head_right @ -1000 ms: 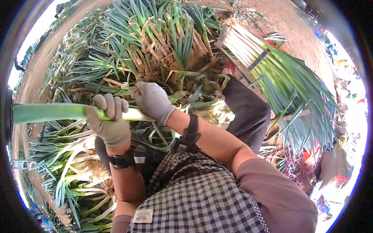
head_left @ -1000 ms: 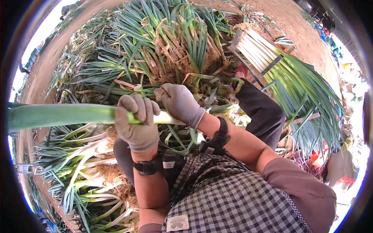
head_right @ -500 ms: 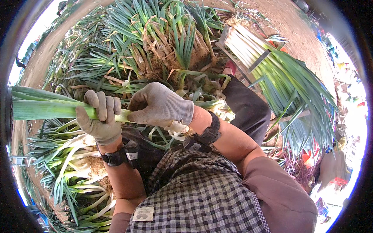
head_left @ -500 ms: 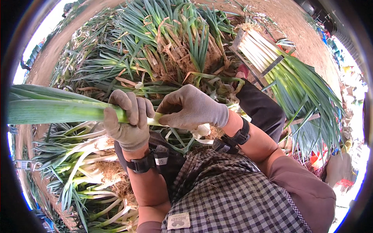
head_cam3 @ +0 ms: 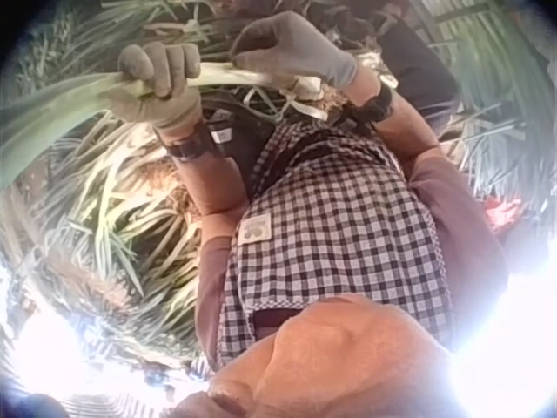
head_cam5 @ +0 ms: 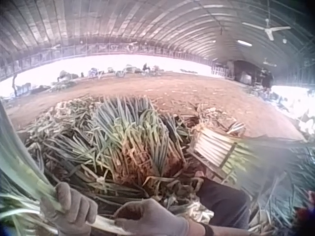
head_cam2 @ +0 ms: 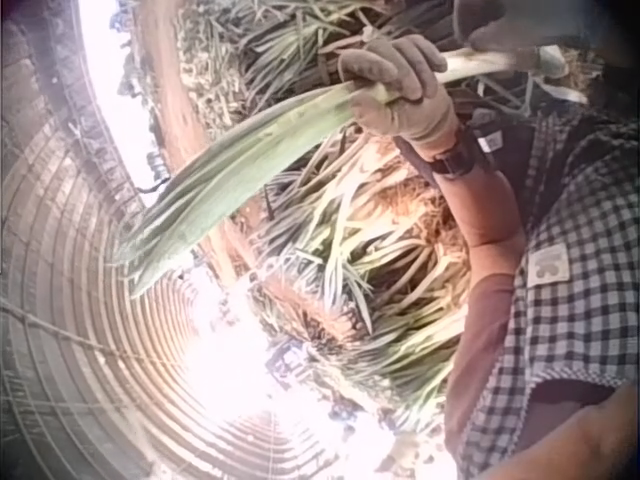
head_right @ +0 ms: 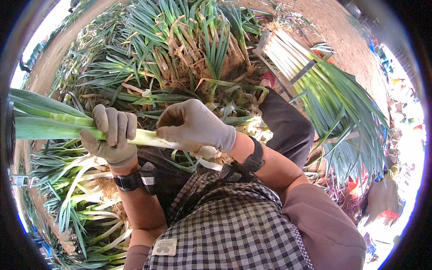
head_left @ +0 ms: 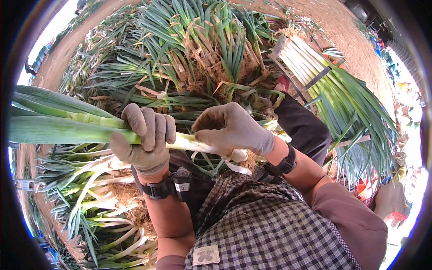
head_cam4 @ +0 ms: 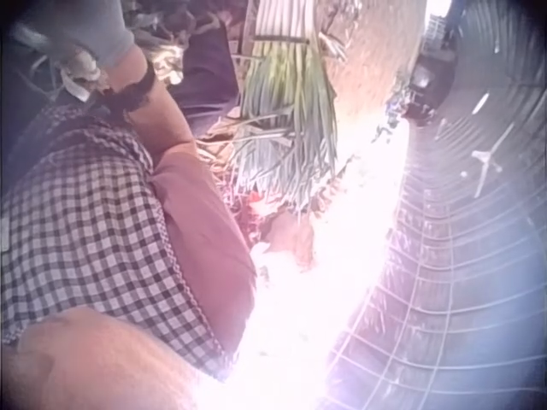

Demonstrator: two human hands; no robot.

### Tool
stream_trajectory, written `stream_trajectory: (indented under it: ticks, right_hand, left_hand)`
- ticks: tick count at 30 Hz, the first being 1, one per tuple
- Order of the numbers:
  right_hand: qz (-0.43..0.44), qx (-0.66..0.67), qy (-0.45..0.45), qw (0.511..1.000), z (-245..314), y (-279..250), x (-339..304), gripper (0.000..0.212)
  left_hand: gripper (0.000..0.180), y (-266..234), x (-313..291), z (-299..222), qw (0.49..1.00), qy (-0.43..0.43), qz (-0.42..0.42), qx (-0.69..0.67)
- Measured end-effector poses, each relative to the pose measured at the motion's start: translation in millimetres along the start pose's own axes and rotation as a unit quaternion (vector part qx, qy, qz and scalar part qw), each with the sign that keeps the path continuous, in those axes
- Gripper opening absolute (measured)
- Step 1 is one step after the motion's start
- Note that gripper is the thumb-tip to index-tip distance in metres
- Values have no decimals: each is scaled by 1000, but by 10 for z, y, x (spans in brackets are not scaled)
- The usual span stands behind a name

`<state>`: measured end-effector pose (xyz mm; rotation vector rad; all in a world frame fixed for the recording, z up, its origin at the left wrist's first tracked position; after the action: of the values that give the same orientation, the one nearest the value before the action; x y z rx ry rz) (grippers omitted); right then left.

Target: Trimming roots and stripping the outer skin from harvested leeks.

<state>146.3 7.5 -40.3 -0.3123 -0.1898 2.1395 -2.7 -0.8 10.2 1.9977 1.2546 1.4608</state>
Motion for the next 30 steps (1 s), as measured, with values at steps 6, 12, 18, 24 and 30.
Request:
stream_trajectory:
  ticks: [6,12,18,24,30]
  right_hand:
    - [26,-249,-107,962,389,60,1,22]
    - [-28,-336,-166,927,472,63,-65,15]
    - [15,-160,-117,980,353,75,-37,13]
    - [66,-174,-122,975,345,210,-117,22]
    - [47,-159,-96,981,356,265,-145,28]
  left_hand:
    - [46,24,-26,45,1000,-18,9,-4]
    - [45,57,-42,42,1000,-27,11,6]
    - [46,72,-39,-10,999,-14,32,-13]
    - [44,141,-44,-2,995,-30,70,-70]
    - [44,101,-33,-38,993,-16,75,-86]
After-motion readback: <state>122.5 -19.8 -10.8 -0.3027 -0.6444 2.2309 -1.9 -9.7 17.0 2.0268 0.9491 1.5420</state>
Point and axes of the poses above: each hand's wrist, its own x-axis towards the middle knuckle, its own y-axis out of the palm, z = x × y, the point moved 8 cm from there along x, towards the middle knuckle, and after that the axes turned 10 degrees about -x, right-handed, at the moved point
